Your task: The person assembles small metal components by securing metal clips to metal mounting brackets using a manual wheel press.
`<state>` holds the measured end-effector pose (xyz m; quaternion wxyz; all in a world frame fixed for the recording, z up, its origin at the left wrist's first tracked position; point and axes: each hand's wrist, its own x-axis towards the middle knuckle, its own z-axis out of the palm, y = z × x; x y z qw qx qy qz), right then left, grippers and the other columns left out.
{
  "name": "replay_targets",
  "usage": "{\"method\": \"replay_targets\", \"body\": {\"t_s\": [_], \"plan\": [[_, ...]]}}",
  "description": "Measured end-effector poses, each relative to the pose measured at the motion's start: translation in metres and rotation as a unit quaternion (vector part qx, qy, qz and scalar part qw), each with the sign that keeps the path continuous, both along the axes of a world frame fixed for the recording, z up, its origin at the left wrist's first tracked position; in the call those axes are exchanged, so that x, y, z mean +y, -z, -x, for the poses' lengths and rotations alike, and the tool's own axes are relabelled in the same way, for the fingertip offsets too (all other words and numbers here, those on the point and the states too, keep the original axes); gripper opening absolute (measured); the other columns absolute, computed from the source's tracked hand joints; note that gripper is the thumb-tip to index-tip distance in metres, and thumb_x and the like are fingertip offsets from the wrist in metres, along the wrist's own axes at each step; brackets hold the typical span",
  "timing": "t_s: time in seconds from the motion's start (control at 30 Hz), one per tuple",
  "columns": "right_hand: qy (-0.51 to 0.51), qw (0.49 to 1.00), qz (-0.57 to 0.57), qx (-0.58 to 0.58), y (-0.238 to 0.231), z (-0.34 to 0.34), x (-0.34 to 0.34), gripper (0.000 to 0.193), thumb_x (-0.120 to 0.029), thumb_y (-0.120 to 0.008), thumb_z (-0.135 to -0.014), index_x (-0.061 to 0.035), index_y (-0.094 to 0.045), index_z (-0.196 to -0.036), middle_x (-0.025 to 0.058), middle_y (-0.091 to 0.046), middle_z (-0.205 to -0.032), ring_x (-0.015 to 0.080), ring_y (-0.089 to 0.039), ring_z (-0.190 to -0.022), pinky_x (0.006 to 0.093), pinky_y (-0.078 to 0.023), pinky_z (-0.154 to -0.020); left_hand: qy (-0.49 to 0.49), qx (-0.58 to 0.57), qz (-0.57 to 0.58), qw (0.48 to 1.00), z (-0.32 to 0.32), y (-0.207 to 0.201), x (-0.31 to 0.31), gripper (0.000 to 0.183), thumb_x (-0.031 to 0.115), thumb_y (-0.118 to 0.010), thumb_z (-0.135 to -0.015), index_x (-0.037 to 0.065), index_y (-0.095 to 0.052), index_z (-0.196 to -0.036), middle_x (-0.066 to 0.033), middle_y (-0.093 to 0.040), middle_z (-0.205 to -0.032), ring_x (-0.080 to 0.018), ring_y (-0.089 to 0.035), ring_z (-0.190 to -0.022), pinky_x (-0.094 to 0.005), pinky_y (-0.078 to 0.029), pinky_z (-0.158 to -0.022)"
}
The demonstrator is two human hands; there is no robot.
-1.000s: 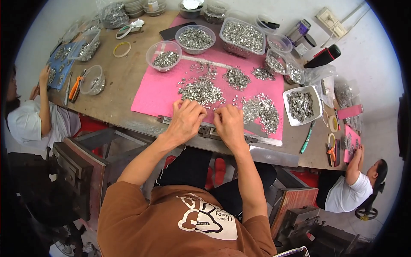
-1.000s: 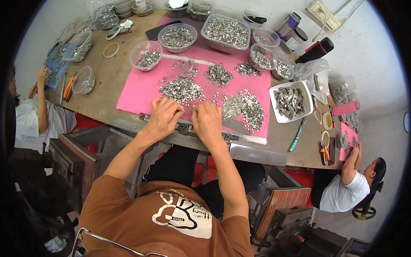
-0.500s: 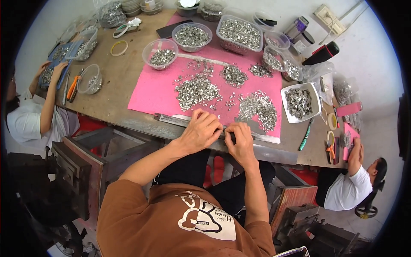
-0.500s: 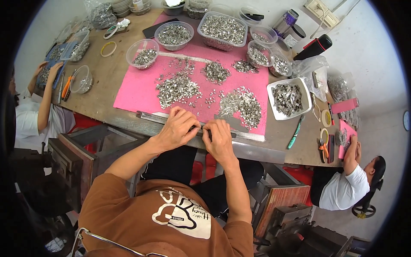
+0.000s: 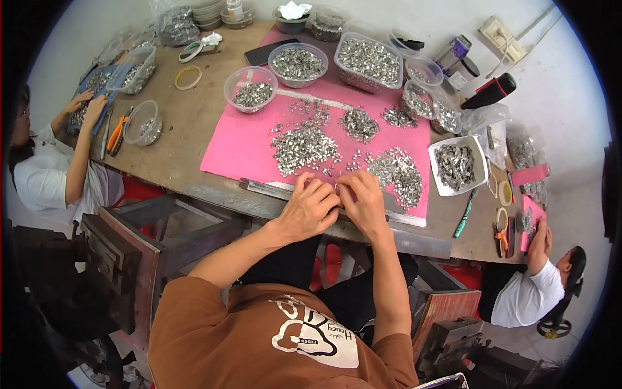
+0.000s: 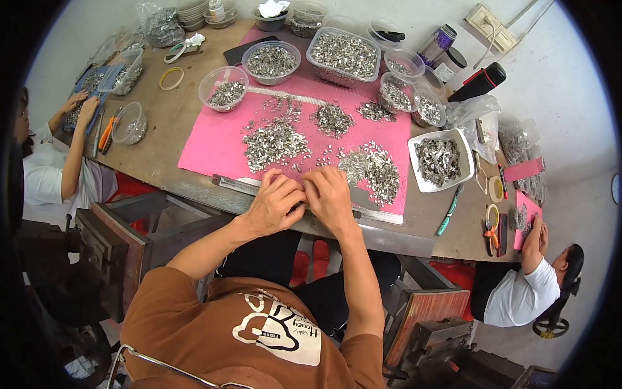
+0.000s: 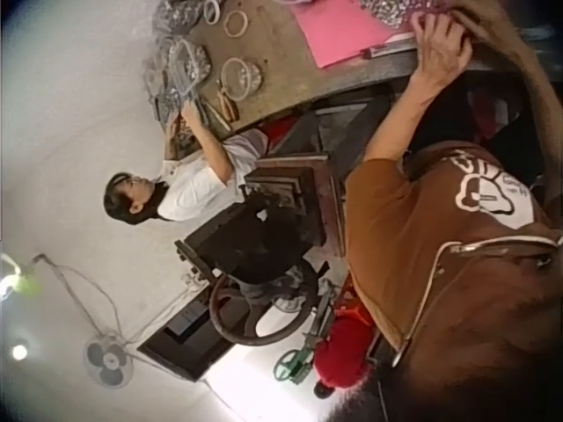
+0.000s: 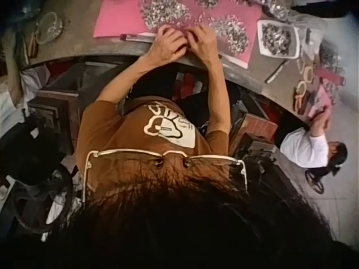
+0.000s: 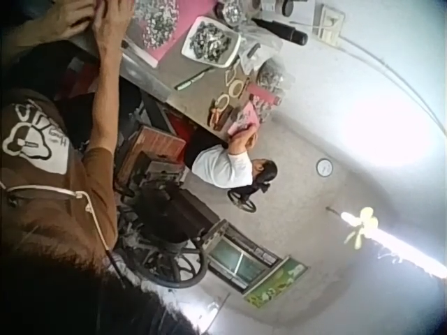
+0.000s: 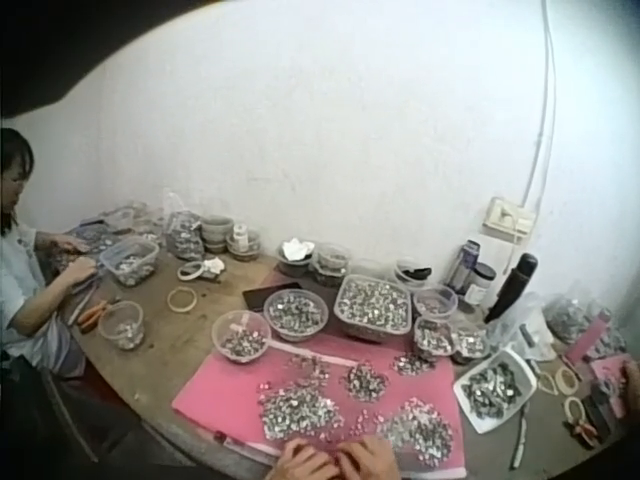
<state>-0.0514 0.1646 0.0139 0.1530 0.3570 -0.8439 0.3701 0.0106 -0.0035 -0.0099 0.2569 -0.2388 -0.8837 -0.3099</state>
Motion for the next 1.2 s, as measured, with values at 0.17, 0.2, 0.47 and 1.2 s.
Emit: {"method": "replay_targets", "body": {"t_s": [0.17,0.2,0.47,1.2], "plan": [[-0.057,0.998,-0.016,-0.006,0.005,0.037,-0.028,0.010,-0.007,-0.074,-0.084,-0.0060,-0.074,-0.094,0.0091,-0.066,-0.089,0.0292,-0.062,-0.086,0.0412,-0.046,-0.077,0.003,0.003,-0.017,1.000,-0.002,0.003,-0.001,0.015,0.012,-0.076,-0.080,0.007,-0.068,-0.090,-0.0069,-0.061,-0.094,-0.0256,-0.058,-0.095,-0.0507,-0.038,-0.101],[-0.066,0.997,-0.040,-0.008,0.006,0.041,-0.032,0.010,-0.008,-0.074,-0.084,-0.0062,-0.074,-0.094,0.0094,-0.065,-0.089,0.0297,-0.062,-0.087,0.0418,-0.046,-0.077,0.002,0.003,-0.017,1.000,-0.002,0.004,-0.001,0.015,0.012,-0.076,-0.080,0.007,-0.068,-0.090,-0.0069,-0.061,-0.094,-0.0256,-0.058,-0.095,-0.0507,-0.038,-0.101],[-0.083,0.989,-0.113,-0.052,0.004,0.052,-0.044,0.011,-0.013,-0.070,-0.087,-0.0022,-0.070,-0.088,0.0113,-0.064,-0.089,0.0306,-0.061,-0.087,0.0414,-0.042,-0.080,-0.005,0.020,-0.029,0.999,-0.002,0.002,0.000,0.012,0.011,-0.076,-0.082,0.008,-0.069,-0.092,-0.0058,-0.059,-0.091,-0.0251,-0.058,-0.091,-0.0465,-0.040,-0.097],[0.021,1.000,0.000,0.012,0.008,-0.041,0.034,0.018,0.002,-0.075,-0.080,-0.0038,-0.064,-0.093,0.0087,-0.062,-0.093,0.0293,-0.059,-0.085,0.0411,-0.043,-0.076,-0.013,-0.026,-0.028,0.999,-0.003,-0.001,0.004,0.013,0.012,-0.076,-0.082,0.009,-0.070,-0.093,-0.0031,-0.063,-0.093,-0.0236,-0.060,-0.093,-0.0540,-0.038,-0.106]]}}
